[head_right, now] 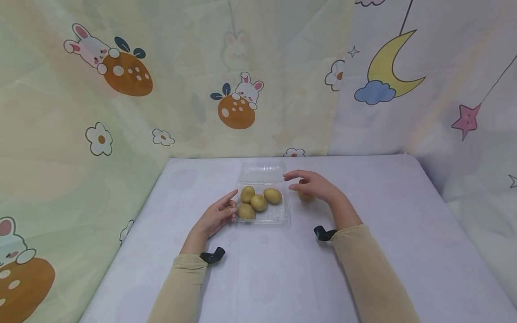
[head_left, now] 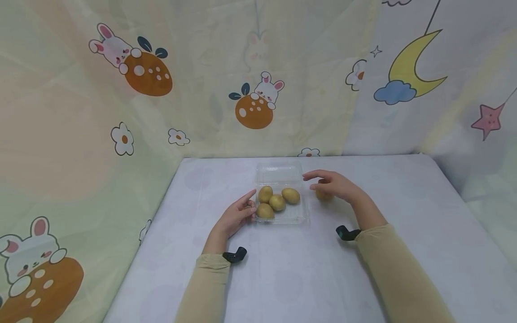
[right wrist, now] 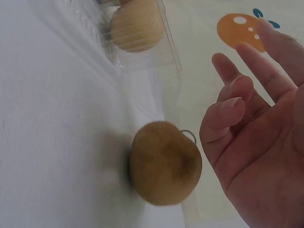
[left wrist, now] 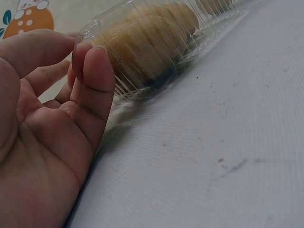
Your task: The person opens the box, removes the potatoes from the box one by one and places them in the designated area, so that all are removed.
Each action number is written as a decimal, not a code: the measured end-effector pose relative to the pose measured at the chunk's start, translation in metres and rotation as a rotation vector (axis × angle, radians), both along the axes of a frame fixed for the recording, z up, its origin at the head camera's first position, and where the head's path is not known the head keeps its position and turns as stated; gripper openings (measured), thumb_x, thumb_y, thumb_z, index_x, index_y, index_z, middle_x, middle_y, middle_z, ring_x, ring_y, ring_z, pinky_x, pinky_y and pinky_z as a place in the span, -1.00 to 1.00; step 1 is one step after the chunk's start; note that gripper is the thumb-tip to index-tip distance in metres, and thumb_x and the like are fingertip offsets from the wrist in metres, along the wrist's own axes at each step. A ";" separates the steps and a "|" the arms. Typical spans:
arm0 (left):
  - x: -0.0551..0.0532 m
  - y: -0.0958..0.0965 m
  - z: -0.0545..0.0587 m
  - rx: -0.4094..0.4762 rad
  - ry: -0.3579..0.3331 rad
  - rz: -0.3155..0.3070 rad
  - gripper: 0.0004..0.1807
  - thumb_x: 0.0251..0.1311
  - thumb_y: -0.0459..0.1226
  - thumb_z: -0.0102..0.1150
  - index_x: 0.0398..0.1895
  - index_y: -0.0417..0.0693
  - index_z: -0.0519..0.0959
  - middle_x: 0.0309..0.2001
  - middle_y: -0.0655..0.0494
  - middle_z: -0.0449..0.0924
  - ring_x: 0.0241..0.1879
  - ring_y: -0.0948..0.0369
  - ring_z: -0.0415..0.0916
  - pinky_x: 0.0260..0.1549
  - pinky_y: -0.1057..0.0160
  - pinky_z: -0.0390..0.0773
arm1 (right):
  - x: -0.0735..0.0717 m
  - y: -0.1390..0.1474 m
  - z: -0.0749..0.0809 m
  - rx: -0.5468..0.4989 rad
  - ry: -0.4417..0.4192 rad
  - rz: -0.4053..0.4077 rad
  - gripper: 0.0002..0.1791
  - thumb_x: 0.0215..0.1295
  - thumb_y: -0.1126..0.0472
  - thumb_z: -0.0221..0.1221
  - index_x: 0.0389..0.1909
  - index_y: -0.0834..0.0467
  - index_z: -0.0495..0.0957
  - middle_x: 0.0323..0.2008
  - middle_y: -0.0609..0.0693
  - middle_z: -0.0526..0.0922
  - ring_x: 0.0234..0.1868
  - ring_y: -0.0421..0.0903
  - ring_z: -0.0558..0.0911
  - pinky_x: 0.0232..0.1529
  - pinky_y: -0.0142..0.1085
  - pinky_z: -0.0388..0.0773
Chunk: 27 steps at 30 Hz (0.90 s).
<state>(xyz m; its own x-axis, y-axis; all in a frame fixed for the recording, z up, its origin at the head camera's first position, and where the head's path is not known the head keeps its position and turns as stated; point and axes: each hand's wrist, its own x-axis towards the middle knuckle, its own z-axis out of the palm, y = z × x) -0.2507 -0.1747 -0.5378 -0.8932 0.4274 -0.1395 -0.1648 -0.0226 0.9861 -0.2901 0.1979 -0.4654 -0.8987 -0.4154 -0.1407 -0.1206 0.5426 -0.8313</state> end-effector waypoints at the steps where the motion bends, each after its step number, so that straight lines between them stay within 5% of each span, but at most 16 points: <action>1: 0.000 0.000 0.000 -0.001 -0.001 0.000 -0.22 0.27 -0.27 0.24 0.53 0.23 0.16 -0.14 0.14 0.36 -0.32 0.28 0.47 -0.23 0.32 0.58 | 0.000 -0.002 0.000 -0.009 0.008 0.014 -0.45 0.28 -0.19 0.22 0.27 -0.15 0.49 0.30 -0.17 0.47 0.37 0.16 0.35 0.28 0.11 0.40; 8: 0.000 0.000 -0.001 -0.008 -0.005 0.006 -0.25 0.26 -0.26 0.25 0.49 0.31 0.22 -0.14 0.14 0.37 -0.31 0.26 0.47 -0.22 0.32 0.58 | -0.002 -0.020 0.001 0.023 0.015 0.086 -0.57 0.25 -0.21 0.25 0.14 -0.35 0.54 0.27 -0.24 0.50 0.32 0.10 0.42 0.22 0.00 0.46; 11: 0.000 0.000 -0.001 -0.013 -0.007 0.013 -0.27 0.26 -0.27 0.26 0.46 0.36 0.25 -0.14 0.13 0.37 -0.31 0.25 0.47 -0.23 0.31 0.57 | -0.004 -0.026 0.001 0.039 -0.020 0.119 -0.61 0.29 -0.13 0.25 0.15 -0.36 0.54 0.25 -0.16 0.52 -0.16 0.00 0.57 -0.13 -0.20 0.55; 15: 0.000 0.000 -0.002 -0.017 -0.007 0.016 -0.26 0.27 -0.28 0.24 0.49 0.31 0.23 -0.13 0.12 0.37 -0.31 0.25 0.46 -0.23 0.32 0.57 | -0.005 -0.032 0.000 0.069 -0.069 0.145 -0.60 0.35 0.00 0.22 0.20 -0.25 0.54 0.15 -0.05 0.57 -0.62 -0.10 0.30 -0.45 -0.30 0.42; 24: -0.001 0.001 -0.001 -0.005 -0.009 0.006 -0.22 0.27 -0.28 0.24 0.53 0.23 0.17 -0.14 0.13 0.36 -0.31 0.26 0.46 -0.24 0.32 0.57 | -0.008 -0.039 0.001 0.205 -0.048 0.140 -0.61 0.33 -0.02 0.22 0.17 -0.27 0.55 -0.32 0.05 0.55 -0.61 -0.11 0.38 -0.41 -0.25 0.44; 27: 0.000 0.000 0.000 -0.010 -0.008 0.006 -0.21 0.27 -0.27 0.25 0.53 0.24 0.16 -0.14 0.13 0.37 -0.31 0.26 0.46 -0.23 0.32 0.57 | -0.009 -0.041 0.003 0.243 -0.041 0.154 -0.62 0.33 -0.04 0.23 0.16 -0.29 0.55 -0.26 0.10 0.59 -0.62 -0.11 0.39 -0.41 -0.25 0.44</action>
<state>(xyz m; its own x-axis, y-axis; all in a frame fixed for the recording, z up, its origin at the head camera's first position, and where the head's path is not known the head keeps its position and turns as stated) -0.2511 -0.1744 -0.5383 -0.8946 0.4206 -0.1509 -0.1727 -0.0140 0.9849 -0.2986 0.1571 -0.4627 -0.8194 -0.4959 -0.2875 -0.1858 0.7043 -0.6851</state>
